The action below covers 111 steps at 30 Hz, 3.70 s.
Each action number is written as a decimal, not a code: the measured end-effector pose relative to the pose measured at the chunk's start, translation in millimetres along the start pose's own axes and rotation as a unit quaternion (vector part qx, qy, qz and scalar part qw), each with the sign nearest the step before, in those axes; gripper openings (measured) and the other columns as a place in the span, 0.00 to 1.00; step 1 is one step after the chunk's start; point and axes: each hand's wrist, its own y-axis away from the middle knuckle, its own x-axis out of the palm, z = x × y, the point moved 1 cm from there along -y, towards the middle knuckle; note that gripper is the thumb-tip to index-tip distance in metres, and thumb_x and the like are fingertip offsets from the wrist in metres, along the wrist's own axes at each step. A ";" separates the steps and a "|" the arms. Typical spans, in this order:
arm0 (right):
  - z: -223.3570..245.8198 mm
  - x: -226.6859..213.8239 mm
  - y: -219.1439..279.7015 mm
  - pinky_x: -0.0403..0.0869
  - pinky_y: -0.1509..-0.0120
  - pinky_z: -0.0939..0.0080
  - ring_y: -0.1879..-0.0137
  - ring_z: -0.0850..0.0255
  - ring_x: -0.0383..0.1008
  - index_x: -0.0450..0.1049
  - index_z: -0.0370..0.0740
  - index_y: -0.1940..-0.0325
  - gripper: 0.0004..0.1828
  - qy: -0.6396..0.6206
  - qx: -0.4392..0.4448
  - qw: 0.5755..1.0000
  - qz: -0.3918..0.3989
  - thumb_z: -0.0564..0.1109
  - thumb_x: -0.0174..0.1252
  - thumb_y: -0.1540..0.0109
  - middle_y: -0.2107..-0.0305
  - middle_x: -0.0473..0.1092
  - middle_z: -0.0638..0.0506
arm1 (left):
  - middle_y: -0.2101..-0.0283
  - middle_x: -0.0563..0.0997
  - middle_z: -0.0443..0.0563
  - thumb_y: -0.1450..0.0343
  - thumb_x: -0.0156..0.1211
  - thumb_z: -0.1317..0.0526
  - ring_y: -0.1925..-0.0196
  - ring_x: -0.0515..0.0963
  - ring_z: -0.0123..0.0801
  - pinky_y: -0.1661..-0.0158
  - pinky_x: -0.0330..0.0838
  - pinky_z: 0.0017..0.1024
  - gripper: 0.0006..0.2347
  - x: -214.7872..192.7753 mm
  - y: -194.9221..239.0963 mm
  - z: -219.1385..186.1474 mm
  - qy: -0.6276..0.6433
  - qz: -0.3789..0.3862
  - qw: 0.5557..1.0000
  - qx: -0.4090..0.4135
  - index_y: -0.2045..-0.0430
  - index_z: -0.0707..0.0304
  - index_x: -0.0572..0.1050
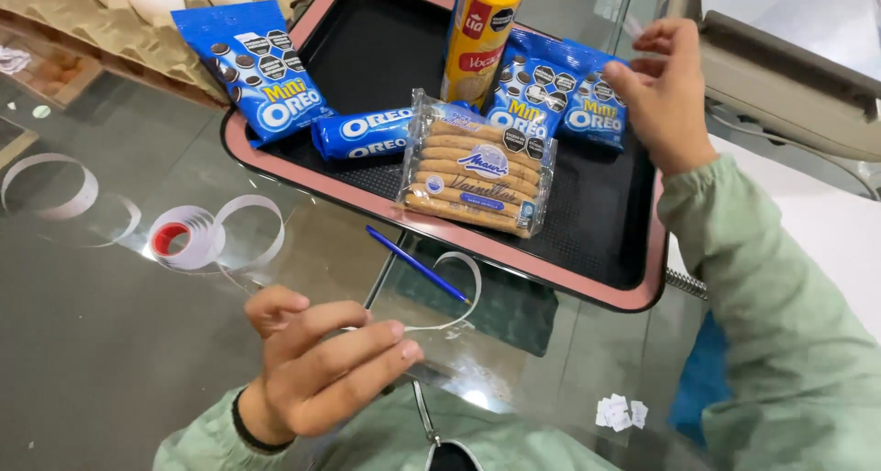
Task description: The person marks a long white paper strip with a blue pen, then tears off small pieces and sticks them onto various snack packages on a tray. The snacks include Oreo cookies, biscuits, and cylindrical containers. The person handles each package individually to apply the labels.
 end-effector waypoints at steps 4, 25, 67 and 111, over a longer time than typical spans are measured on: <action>-15.8 11.5 -21.8 0.76 0.56 0.60 0.55 0.60 0.71 0.53 0.46 0.50 0.23 -0.044 0.211 0.976 0.015 0.45 0.60 0.38 0.58 0.67 0.46 | 0.67 0.79 0.38 0.31 0.55 0.66 0.71 0.76 0.26 0.54 0.52 0.33 0.05 -5.1 0.4 -3.2 0.016 0.027 0.999 -0.013 0.70 0.51 0.77; 127.3 -35.4 16.4 0.68 0.51 0.66 0.51 0.62 0.64 0.49 0.49 0.46 0.26 -0.217 -0.112 0.970 -0.012 0.35 0.62 0.30 0.59 0.61 0.45 | 0.45 0.70 0.57 0.38 0.62 0.50 0.41 0.71 0.41 0.41 0.69 0.34 0.29 19.6 -48.0 -5.5 0.228 0.034 0.908 -0.350 0.47 0.65 0.61; 186.1 48.2 59.9 0.71 0.45 0.58 0.45 0.53 0.65 0.47 0.42 0.41 0.41 -0.209 -0.114 0.968 0.082 0.47 0.64 0.49 0.42 0.53 0.43 | 0.70 0.81 0.59 0.33 0.47 0.47 0.71 0.83 0.43 0.70 0.80 0.32 0.21 31.4 -34.4 12.3 0.546 -0.004 0.589 -0.597 0.65 0.70 0.72; 167.2 176.5 153.5 0.68 0.48 0.51 0.51 0.47 0.70 0.66 0.37 0.44 0.34 0.005 -0.203 0.870 0.449 0.37 0.59 0.55 0.59 0.71 0.42 | 0.65 0.77 0.51 0.36 0.63 0.68 0.67 0.75 0.32 0.60 0.70 0.26 0.08 -3.3 101.9 -56.9 -0.025 -0.020 0.873 -0.486 0.67 0.65 0.73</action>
